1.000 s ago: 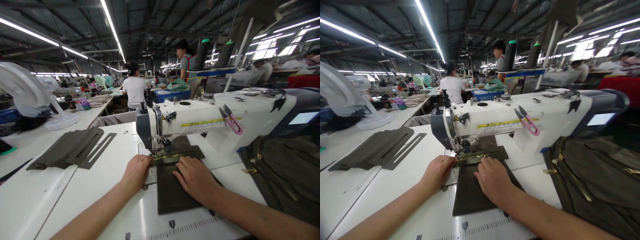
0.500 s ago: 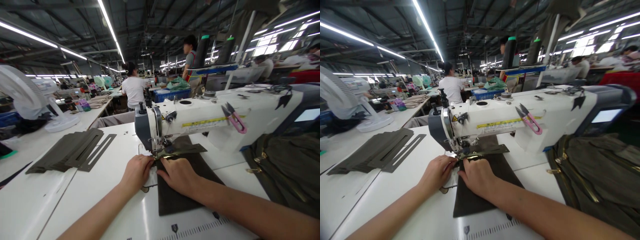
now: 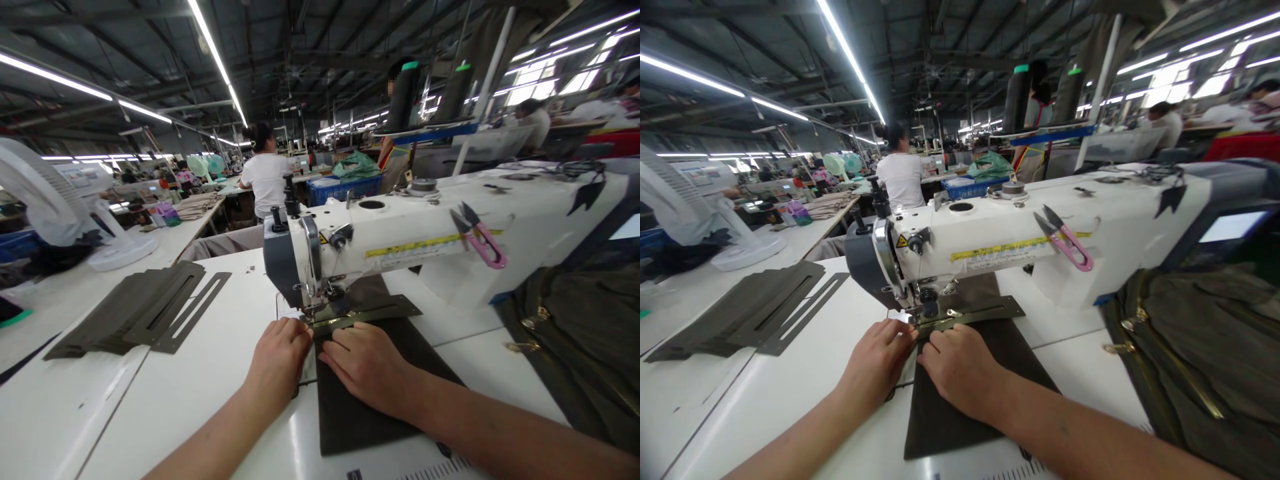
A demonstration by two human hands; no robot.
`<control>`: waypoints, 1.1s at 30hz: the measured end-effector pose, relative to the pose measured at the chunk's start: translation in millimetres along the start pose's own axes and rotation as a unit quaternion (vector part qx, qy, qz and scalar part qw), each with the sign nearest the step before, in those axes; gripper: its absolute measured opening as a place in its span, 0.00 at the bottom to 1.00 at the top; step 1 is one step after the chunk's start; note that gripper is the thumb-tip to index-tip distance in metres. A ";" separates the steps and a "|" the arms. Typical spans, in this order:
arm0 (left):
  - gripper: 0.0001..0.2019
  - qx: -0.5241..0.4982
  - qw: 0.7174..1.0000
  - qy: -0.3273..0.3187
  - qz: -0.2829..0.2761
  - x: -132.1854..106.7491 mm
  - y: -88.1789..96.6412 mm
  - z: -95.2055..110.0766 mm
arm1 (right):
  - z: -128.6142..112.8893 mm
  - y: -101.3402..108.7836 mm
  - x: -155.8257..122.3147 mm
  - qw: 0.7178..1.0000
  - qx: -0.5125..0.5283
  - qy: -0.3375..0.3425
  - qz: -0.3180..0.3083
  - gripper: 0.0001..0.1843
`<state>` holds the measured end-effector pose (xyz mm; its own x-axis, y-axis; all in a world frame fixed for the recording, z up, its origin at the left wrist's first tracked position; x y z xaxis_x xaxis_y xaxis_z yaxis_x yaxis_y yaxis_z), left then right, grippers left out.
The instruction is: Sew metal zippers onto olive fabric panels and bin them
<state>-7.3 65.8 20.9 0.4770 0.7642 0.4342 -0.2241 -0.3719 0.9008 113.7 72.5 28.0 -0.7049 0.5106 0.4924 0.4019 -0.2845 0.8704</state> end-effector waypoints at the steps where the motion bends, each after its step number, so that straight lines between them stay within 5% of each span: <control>1: 0.06 0.012 1.000 -0.002 0.003 -0.1 0.5 1.5 | 0.4 1.6 0.5 0.999 -0.011 0.002 0.030 0.10; 4: 0.07 0.035 0.999 -0.013 0.015 0.3 3.1 5.8 | 5.6 -1.4 1.4 0.998 0.000 -0.026 0.066 0.09; 17: 0.08 0.047 0.998 -0.033 0.013 7.7 0.8 4.4 | 13.5 -15.9 7.7 0.996 0.063 -0.054 -0.028 0.15; 33: 0.05 0.058 0.998 0.003 0.024 9.9 -3.8 -0.3 | 17.7 -21.5 12.5 0.995 0.072 -0.061 -0.017 0.11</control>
<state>-2.0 74.9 21.8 0.4632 0.7470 0.4770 -0.1470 -0.4660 0.8725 106.6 99.4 15.4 -0.6471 0.6151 0.4504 0.4645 -0.1503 0.8727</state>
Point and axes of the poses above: each hand's wrist, its own x-axis towards the middle knuckle, its own y-axis out of the back of the hand, z = x × y, the point moved 5 cm from there along x, towards the middle knuckle, and after that the axes turned 1 degree about z, right-handed, at the moved point
